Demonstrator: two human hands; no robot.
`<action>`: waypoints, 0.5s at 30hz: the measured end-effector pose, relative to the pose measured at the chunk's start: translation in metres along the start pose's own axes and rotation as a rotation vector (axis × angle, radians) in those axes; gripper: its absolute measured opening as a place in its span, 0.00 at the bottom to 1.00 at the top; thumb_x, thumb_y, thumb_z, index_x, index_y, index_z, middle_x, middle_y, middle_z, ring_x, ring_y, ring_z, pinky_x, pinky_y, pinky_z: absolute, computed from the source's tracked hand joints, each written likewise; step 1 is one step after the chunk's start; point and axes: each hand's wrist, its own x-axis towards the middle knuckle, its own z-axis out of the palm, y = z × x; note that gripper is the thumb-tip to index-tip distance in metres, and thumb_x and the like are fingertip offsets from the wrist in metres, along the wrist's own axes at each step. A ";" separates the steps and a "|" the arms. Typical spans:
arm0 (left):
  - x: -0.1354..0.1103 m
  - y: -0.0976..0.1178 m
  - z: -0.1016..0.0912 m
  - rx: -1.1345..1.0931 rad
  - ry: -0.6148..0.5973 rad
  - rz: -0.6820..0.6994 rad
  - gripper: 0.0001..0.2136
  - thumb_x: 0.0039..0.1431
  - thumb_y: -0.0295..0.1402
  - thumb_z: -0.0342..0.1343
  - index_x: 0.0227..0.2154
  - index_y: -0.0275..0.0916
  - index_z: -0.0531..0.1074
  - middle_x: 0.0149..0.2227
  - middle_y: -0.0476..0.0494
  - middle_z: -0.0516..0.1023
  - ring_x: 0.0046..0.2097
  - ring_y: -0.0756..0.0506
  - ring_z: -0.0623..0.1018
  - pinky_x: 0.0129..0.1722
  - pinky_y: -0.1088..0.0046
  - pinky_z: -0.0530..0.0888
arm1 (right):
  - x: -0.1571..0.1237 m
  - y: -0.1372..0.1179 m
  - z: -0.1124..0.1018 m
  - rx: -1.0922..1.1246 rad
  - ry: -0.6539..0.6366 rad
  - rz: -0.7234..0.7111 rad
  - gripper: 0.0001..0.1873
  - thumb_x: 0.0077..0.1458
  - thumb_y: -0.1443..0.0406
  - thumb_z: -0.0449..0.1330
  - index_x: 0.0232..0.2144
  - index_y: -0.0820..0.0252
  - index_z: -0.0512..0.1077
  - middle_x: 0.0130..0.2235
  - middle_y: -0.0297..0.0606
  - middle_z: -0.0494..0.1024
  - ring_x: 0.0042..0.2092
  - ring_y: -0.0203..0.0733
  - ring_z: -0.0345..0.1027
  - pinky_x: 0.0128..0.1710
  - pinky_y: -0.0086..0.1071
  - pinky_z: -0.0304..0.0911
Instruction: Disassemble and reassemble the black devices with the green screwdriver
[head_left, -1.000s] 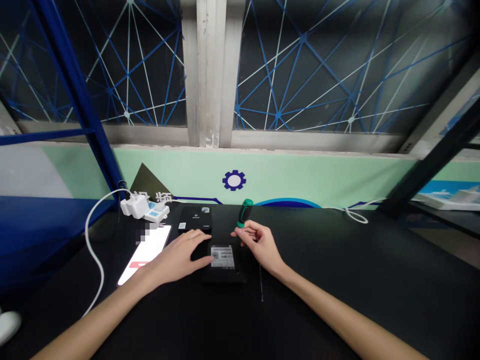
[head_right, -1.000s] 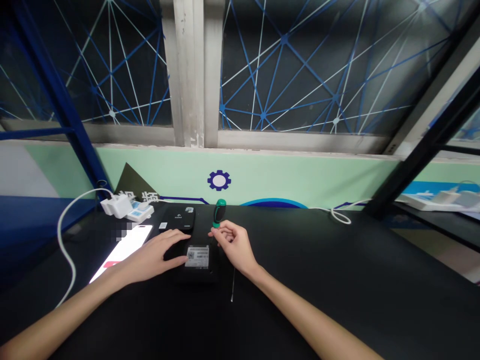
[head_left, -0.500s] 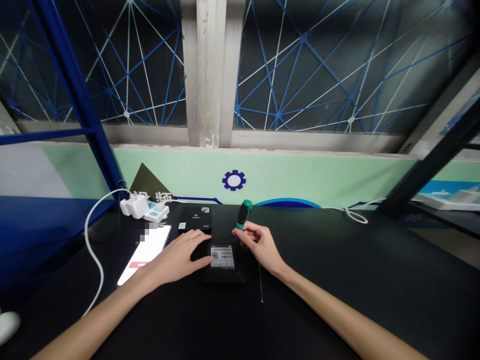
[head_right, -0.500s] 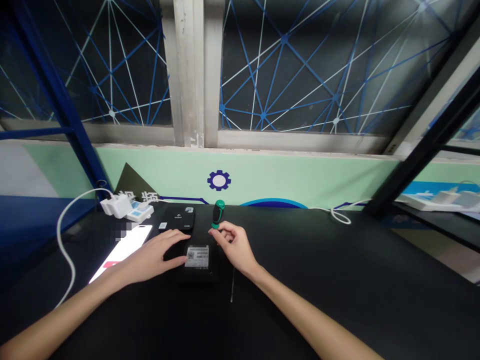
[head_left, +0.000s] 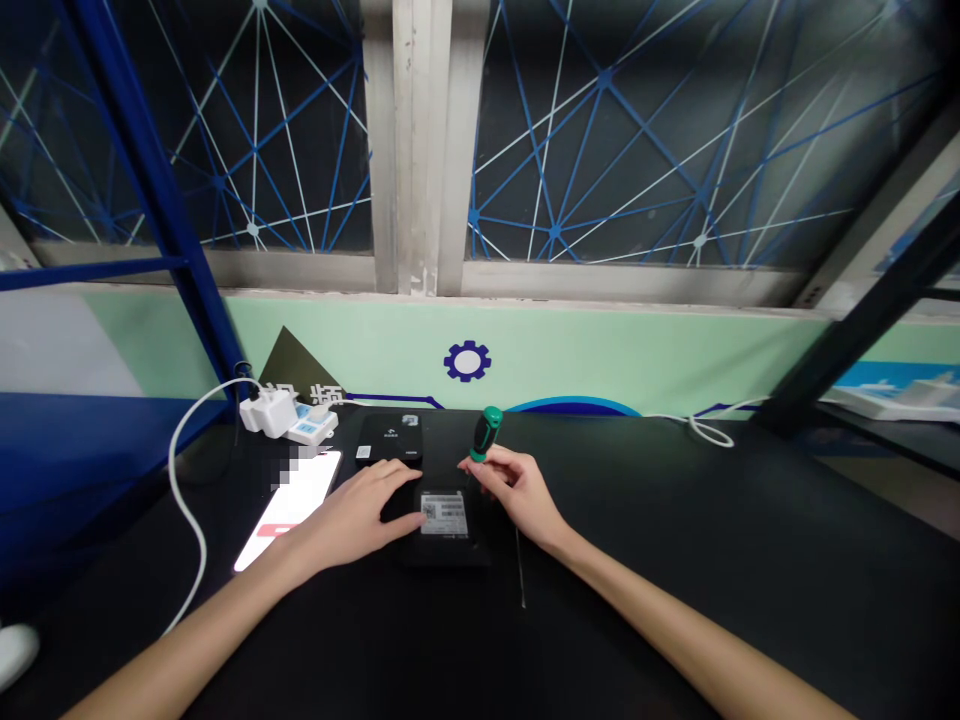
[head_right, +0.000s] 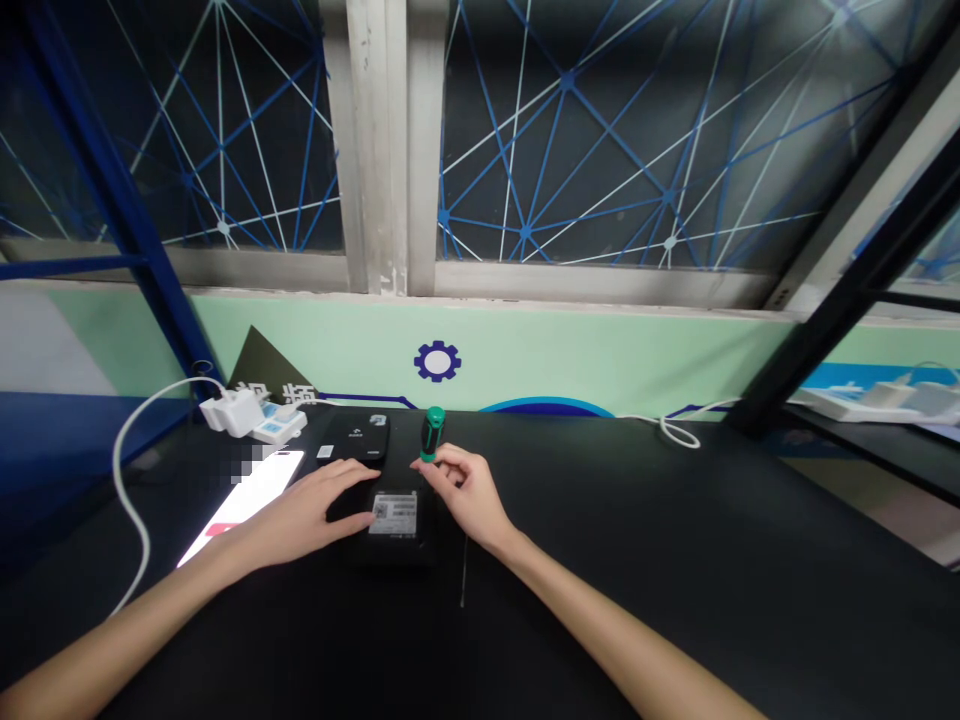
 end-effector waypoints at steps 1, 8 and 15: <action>0.000 0.000 0.000 0.001 0.002 0.001 0.25 0.65 0.52 0.51 0.60 0.47 0.66 0.61 0.42 0.69 0.61 0.37 0.69 0.58 0.59 0.68 | 0.000 0.000 0.000 0.023 0.000 0.018 0.20 0.55 0.48 0.63 0.33 0.60 0.80 0.24 0.32 0.69 0.24 0.34 0.58 0.23 0.29 0.55; 0.000 0.000 0.000 0.000 -0.006 -0.021 0.26 0.65 0.53 0.51 0.60 0.47 0.66 0.62 0.42 0.69 0.62 0.35 0.68 0.59 0.57 0.67 | 0.001 -0.006 0.001 0.134 0.004 0.052 0.20 0.51 0.48 0.67 0.32 0.59 0.77 0.31 0.39 0.80 0.25 0.35 0.63 0.24 0.29 0.58; 0.001 0.000 0.000 0.006 -0.014 -0.015 0.25 0.65 0.52 0.50 0.61 0.46 0.65 0.62 0.42 0.69 0.63 0.36 0.68 0.60 0.57 0.67 | 0.001 -0.007 0.001 0.152 -0.015 0.054 0.18 0.53 0.50 0.67 0.30 0.58 0.71 0.31 0.38 0.81 0.26 0.36 0.67 0.25 0.29 0.60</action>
